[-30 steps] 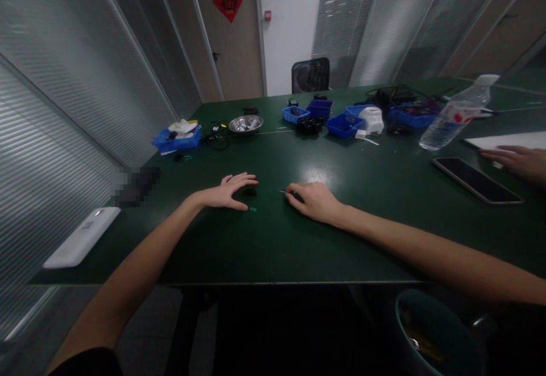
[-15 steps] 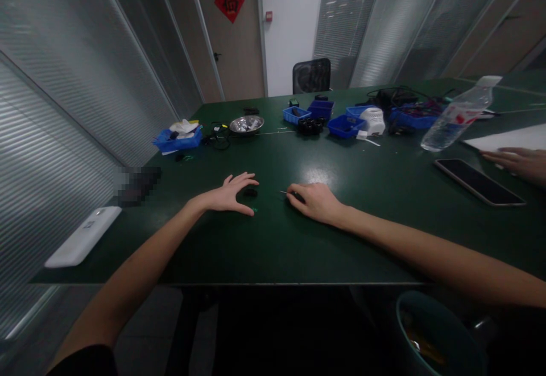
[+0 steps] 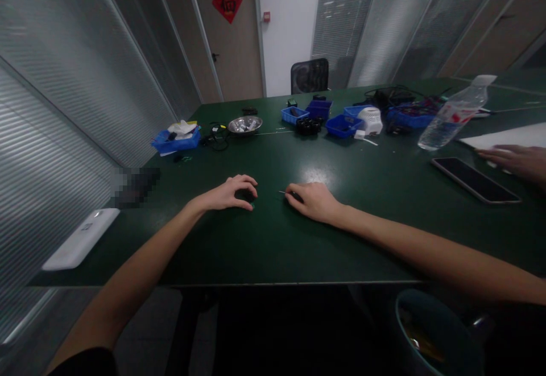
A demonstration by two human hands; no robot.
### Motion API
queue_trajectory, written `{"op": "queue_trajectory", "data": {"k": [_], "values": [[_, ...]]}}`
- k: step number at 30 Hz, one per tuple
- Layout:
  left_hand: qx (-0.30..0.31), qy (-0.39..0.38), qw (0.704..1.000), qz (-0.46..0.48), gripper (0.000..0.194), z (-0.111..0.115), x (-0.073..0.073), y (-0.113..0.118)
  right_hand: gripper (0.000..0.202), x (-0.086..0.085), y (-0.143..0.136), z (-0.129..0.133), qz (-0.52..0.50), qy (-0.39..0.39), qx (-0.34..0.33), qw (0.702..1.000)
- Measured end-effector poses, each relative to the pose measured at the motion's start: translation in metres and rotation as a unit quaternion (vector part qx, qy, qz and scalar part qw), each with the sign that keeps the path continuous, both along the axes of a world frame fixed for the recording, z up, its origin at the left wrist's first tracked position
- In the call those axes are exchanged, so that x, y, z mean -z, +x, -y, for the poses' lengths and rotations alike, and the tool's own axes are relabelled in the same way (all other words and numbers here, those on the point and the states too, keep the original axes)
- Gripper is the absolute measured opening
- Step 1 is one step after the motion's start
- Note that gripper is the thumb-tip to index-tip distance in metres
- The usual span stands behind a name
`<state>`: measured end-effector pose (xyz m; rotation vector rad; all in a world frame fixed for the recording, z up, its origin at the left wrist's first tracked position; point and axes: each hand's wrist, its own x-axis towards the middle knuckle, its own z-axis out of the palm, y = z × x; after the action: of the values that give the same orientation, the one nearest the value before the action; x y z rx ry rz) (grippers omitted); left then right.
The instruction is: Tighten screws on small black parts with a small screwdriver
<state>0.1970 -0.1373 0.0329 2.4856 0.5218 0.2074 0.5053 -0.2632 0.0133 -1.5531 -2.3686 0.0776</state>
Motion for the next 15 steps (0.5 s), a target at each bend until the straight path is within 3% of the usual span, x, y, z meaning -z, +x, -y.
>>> {"op": "queue_trajectory", "data": {"k": [5, 15], "values": [[0.024, -0.035, 0.999, 0.012, 0.024, 0.004, -0.004, 0.004, 0.03, 0.001, 0.0, -0.001, 0.0, 0.005, 0.002, 1.0], [0.058, 0.031, 0.998, -0.017, 0.022, 0.012, -0.014, 0.004, 0.031, 0.003, 0.001, 0.0, -0.001, 0.007, -0.002, 1.0]]}}
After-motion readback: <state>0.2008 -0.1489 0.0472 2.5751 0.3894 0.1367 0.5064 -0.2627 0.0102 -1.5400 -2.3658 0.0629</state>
